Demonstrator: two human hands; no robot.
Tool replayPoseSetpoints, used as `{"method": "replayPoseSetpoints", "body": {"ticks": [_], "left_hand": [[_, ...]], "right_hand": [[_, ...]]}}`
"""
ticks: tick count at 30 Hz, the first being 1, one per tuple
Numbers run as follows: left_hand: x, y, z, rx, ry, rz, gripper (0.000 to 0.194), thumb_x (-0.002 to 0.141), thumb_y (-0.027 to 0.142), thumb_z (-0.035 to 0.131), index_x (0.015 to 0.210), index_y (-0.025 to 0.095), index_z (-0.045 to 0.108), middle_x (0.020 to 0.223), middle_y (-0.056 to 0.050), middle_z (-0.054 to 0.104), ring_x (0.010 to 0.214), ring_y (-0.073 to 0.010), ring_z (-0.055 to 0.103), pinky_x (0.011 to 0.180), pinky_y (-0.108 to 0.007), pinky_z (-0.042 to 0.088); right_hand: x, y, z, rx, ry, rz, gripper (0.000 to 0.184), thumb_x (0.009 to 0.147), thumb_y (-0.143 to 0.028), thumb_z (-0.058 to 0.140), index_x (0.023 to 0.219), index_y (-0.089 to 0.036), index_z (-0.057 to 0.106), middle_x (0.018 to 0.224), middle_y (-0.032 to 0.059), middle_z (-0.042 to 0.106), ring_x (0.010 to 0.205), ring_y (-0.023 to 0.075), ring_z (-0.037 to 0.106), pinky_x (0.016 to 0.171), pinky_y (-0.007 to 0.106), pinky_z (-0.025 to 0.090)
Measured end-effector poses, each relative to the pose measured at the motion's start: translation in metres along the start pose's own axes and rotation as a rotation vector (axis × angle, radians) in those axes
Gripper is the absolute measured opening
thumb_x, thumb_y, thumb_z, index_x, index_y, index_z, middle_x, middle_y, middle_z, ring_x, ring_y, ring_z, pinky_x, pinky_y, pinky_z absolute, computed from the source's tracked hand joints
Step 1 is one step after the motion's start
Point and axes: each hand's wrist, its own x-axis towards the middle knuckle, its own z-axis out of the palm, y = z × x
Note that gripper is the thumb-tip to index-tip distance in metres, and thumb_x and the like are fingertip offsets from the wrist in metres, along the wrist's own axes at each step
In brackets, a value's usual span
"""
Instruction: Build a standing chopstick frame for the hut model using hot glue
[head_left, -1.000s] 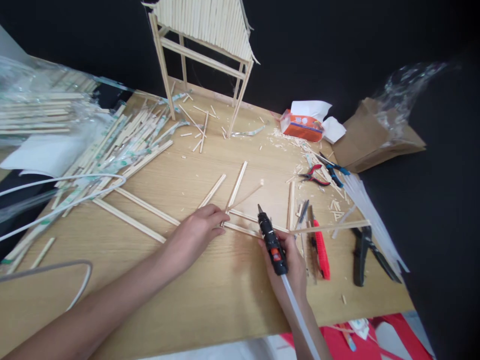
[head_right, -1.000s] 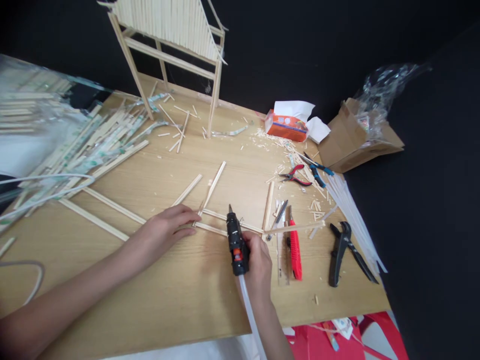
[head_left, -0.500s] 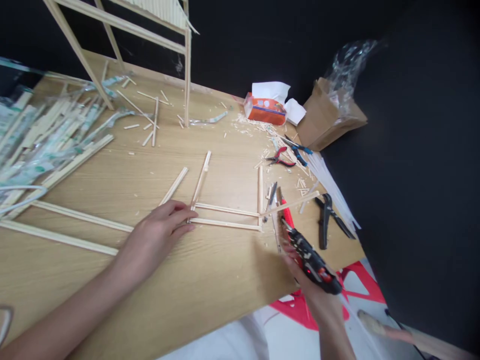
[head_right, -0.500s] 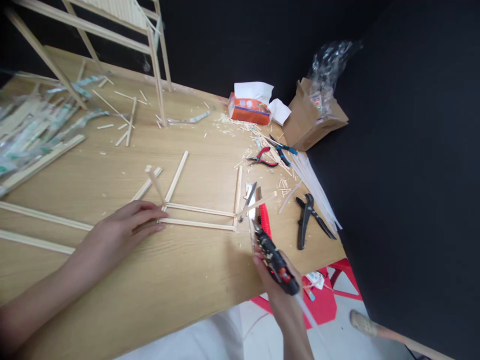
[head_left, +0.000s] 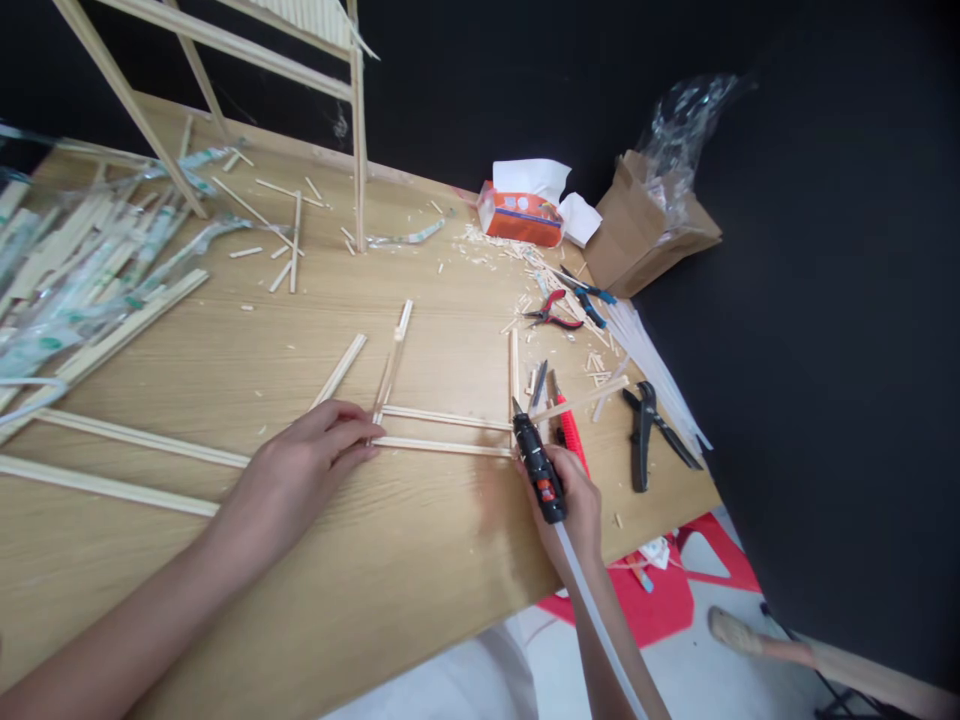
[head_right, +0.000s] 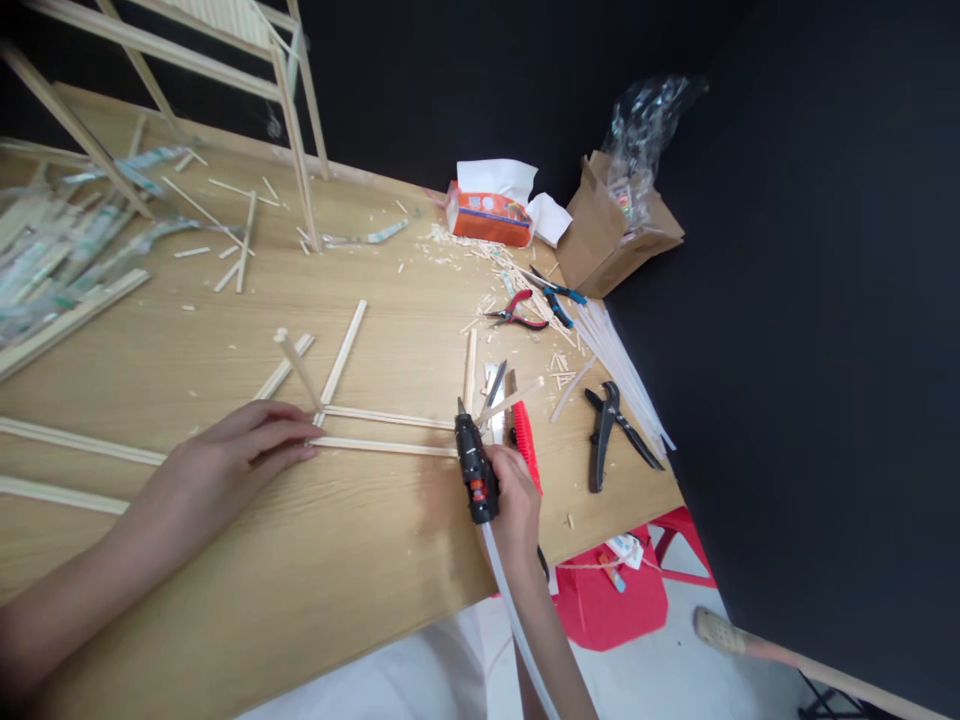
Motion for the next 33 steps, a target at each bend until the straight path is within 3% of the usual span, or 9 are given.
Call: {"method": "replayPoseSetpoints", "body": {"ticks": [6,16,33], "left_hand": [[0.001,-0.004,0.000,-0.010,-0.013,0.001,0.026,0.094,0.039,0.043,0.097,0.025,0.065,0.108,-0.004,0.061,0.097,-0.0197,0.063,0.087,-0.031,0.048],[0.002,-0.008,0.003,-0.042,0.023,0.055,0.031,0.093,0.041,0.042,0.090,0.023,0.067,0.101,-0.004,0.064,0.089,-0.0183,0.065,0.080,-0.028,0.048],[0.000,-0.011,0.004,-0.023,0.013,0.084,0.027,0.095,0.036,0.043,0.095,0.022,0.066,0.106,-0.003,0.063,0.092,-0.0177,0.064,0.082,-0.026,0.047]], "right_hand": [[0.000,0.003,0.002,-0.042,-0.020,-0.038,0.028,0.076,-0.010,0.050,0.099,-0.021,0.062,0.098,0.0046,0.067,0.093,0.0213,0.063,0.082,0.032,0.048],[-0.001,0.006,0.006,-0.061,-0.009,0.007,0.021,0.081,-0.020,0.051,0.098,-0.020,0.063,0.097,0.0063,0.068,0.090,0.0236,0.063,0.081,0.034,0.048],[-0.004,0.010,0.008,-0.073,-0.003,0.014,0.024,0.081,-0.017,0.052,0.101,-0.020,0.063,0.098,0.0055,0.067,0.092,0.0231,0.063,0.081,0.032,0.046]]}}
